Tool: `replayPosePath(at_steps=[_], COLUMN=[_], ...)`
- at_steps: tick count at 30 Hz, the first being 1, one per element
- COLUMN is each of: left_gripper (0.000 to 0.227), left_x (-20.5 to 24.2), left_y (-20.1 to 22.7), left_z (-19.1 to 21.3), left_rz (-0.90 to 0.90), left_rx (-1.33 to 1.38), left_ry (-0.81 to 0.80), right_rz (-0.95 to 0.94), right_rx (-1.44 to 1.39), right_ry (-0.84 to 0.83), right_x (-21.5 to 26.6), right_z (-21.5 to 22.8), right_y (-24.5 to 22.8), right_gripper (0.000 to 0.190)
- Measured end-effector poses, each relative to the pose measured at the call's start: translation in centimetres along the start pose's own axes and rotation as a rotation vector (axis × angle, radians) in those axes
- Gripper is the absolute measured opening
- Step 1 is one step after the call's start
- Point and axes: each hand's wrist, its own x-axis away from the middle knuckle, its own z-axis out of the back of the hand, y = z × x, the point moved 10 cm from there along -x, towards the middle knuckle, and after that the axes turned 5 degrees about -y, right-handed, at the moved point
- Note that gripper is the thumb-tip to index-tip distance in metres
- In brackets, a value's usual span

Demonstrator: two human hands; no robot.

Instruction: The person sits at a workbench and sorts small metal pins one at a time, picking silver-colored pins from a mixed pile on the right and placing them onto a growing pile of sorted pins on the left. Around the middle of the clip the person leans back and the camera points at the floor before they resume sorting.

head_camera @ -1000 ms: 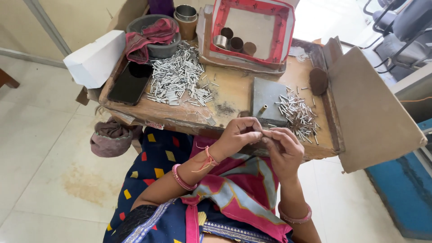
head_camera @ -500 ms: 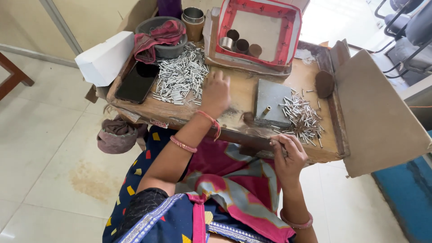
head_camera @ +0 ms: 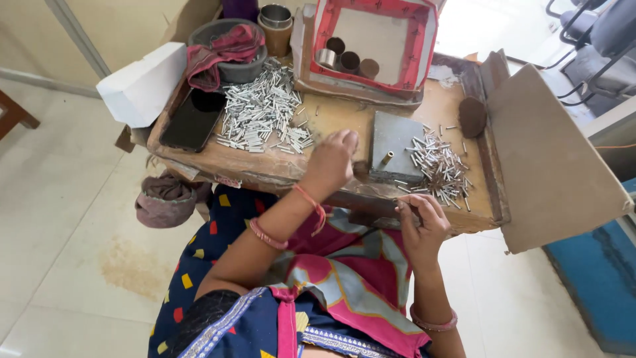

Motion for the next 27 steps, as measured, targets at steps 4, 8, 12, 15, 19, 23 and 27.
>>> replayPosePath(at_steps=[4, 8, 12, 15, 19, 23, 27], left_gripper=[0.026, 0.022, 0.012, 0.016, 0.021, 0.025, 0.026], left_x=[2.2, 3.5, 4.2, 4.8, 5.8, 6.2, 6.1], left_y=[7.5, 10.3, 9.7, 11.0, 12.5, 13.6, 14.2], left_z=[3.7, 4.0, 2.9, 5.3, 7.0, 7.1, 7.8], left_rz=[-0.102, -0.18, -0.08, -0.201, -0.33, -0.423, -0.459], left_rx=[0.194, 0.518, 0.95, 0.802, 0.565, 0.415, 0.418], left_ry=[0.114, 0.173, 0.132, 0.22, 0.255, 0.275, 0.259], right_rz=[-0.082, -0.291, -0.497, -0.665, -0.563, -0.453, -0.631], right_rx=[-0.061, -0.726, -1.41, -1.487, -1.478, -1.397, -1.35], right_ry=[0.015, 0.002, 0.008, 0.055, -0.017, -0.107, -0.269], right_x=[-0.6, 0.4, 2.3, 2.9, 3.3, 3.2, 2.2], right_z=[-0.3, -2.1, -5.2, -6.4, -6.2, -5.5, -4.8], right_y=[1.7, 6.4, 10.3, 9.7, 9.2, 8.1, 5.6], right_gripper=[0.004, 0.007, 0.011, 0.016, 0.009, 0.009, 0.018])
